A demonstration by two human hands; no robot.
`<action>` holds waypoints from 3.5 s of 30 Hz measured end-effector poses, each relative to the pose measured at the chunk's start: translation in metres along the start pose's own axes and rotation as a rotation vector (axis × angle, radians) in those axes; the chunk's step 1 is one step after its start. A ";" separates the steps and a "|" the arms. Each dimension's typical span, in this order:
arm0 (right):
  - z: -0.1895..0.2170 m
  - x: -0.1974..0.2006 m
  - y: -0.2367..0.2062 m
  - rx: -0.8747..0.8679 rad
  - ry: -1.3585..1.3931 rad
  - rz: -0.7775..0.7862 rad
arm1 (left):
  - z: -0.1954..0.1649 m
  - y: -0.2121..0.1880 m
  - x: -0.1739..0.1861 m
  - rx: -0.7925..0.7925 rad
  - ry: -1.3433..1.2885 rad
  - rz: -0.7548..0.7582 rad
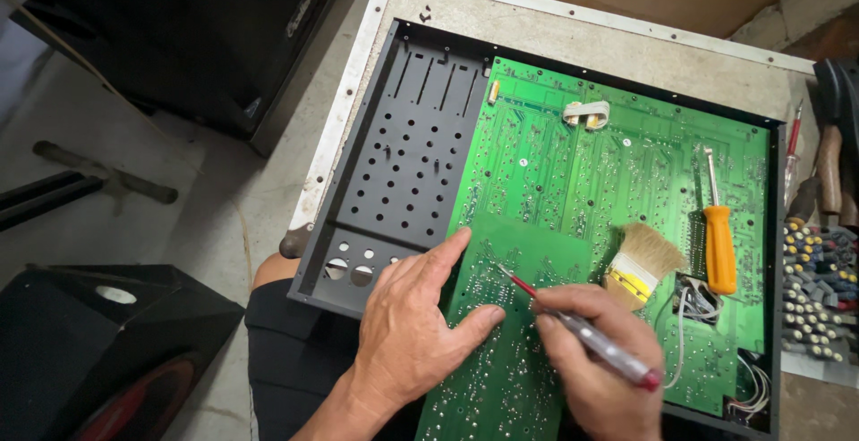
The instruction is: The person sits at a workbench holding a large green circuit board mounted in a chassis steady with one hand while using a red-tipped probe pen with the other hand to point at and trace along different solder joints and components across the board.
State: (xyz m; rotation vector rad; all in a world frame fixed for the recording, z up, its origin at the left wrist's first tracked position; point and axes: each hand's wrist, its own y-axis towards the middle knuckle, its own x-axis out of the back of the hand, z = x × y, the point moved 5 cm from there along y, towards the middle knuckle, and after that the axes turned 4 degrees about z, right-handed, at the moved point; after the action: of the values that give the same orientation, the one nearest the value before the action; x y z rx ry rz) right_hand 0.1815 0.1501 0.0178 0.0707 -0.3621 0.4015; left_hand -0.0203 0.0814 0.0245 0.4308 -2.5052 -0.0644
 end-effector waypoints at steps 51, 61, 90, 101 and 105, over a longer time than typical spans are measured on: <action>0.012 -0.005 0.054 0.031 -0.180 0.199 | 0.002 -0.001 -0.001 0.033 -0.030 0.014; 0.014 -0.006 0.053 0.075 -0.147 0.210 | 0.001 -0.001 -0.001 -0.020 -0.018 -0.012; 0.022 -0.016 0.010 0.217 -0.118 0.051 | -0.001 -0.001 -0.001 -0.010 -0.017 -0.015; 0.035 -0.023 0.010 0.354 -0.203 0.028 | -0.001 -0.002 -0.001 -0.030 -0.023 -0.023; 0.042 -0.025 0.010 0.418 -0.223 0.034 | -0.001 -0.001 -0.001 -0.022 -0.025 -0.014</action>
State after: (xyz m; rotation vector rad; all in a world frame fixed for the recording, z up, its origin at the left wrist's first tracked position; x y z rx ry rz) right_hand 0.1421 0.1445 0.0481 0.5208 -0.4949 0.5002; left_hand -0.0190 0.0806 0.0245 0.4417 -2.5239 -0.1031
